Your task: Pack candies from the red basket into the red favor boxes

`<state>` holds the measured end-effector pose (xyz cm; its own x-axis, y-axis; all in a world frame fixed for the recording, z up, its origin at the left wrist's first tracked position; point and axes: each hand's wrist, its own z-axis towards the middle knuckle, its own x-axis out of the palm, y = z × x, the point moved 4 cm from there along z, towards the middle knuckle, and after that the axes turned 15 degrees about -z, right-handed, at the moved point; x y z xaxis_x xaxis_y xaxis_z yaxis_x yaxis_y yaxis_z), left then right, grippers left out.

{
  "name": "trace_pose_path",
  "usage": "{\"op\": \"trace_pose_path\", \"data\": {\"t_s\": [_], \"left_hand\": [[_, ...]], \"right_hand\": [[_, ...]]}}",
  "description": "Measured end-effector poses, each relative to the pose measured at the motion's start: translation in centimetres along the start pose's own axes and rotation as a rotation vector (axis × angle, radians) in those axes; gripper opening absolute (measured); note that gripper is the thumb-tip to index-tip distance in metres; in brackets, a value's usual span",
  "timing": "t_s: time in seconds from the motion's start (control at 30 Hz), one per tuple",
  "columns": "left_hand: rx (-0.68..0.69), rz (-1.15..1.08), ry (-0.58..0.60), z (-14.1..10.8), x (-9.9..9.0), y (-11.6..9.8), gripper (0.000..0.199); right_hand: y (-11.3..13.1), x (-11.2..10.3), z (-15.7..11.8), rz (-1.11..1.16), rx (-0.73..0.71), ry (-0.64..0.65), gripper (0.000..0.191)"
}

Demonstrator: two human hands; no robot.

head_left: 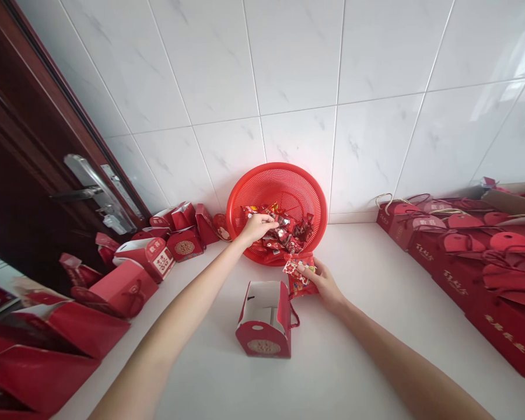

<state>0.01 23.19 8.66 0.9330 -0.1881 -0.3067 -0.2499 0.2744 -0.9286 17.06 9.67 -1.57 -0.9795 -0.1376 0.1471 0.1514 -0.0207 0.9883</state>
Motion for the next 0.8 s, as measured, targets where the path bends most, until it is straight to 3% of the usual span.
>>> {"op": "trace_pose_path", "data": {"t_s": [0.37,0.8], "left_hand": [[-0.045,-0.099,-0.024,-1.3,-0.7,1.3,0.018],[0.034,-0.254,-0.152,-2.3,-1.1,2.2,0.030]], "right_hand": [[0.0,0.1,0.0,0.011,-0.021,-0.003,0.056],[-0.6,-0.1,0.3,0.015,-0.049,0.007,0.055]]}}
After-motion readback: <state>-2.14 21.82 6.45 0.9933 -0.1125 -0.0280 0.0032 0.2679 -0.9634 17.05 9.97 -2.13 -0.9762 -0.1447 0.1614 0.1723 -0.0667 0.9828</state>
